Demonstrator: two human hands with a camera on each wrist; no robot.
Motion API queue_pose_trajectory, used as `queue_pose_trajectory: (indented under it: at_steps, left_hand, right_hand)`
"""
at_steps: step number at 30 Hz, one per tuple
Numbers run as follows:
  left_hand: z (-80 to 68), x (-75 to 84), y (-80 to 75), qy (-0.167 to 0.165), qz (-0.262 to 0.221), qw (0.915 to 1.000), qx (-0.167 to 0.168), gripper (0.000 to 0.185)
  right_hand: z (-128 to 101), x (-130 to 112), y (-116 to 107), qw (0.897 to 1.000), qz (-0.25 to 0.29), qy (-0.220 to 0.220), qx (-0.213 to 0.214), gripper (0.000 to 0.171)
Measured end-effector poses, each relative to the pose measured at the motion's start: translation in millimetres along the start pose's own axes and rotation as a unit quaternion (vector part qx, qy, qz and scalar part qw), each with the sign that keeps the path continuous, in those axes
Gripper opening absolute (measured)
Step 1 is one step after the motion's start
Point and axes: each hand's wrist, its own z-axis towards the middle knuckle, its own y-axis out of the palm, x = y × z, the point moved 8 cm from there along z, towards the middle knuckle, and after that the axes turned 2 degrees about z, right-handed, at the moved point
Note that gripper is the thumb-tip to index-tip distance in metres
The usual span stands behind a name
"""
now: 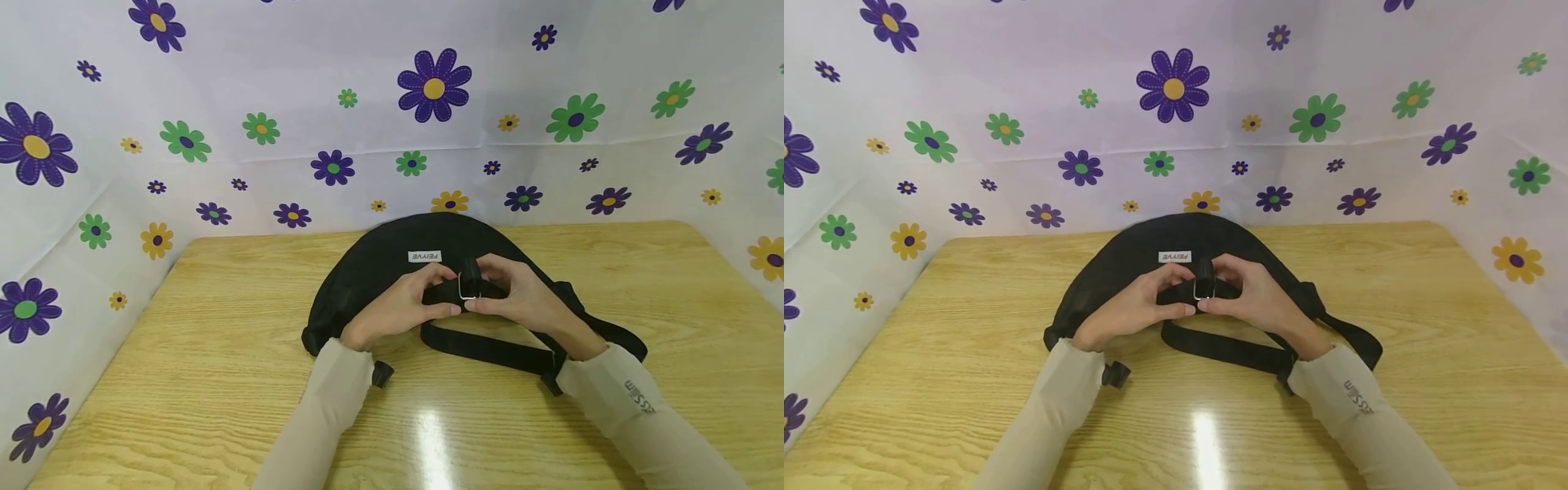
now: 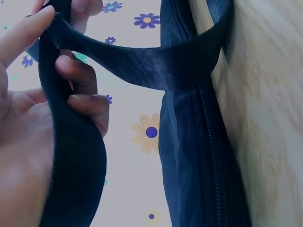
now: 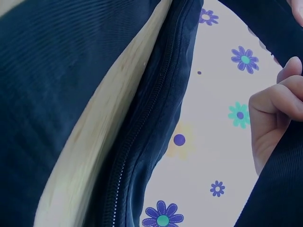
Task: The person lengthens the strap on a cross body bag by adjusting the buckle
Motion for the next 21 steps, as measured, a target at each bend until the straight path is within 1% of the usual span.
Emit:
queue_pose_trajectory:
  at_steps: [5, 13, 21]
  left_hand:
    - [-2.0, -1.4, -1.3, -0.002, 0.009, 1.0000, -0.002, 0.046]
    - [-4.1, -2.0, -2.7, 0.001, 0.012, 0.9999, -0.006, 0.046]
    - [-8.2, -1.8, -5.7, 0.004, 0.014, 0.9999, -0.008, 0.044]
  right_hand:
    - [-0.7, 0.0, -0.5, 1.000, -0.016, 0.001, -0.002, 0.039]
    - [-2.8, 2.3, -1.8, 0.999, -0.030, 0.022, -0.004, 0.040]
    - [-5.2, 1.3, -3.0, 0.999, -0.035, 0.013, -0.008, 0.040]
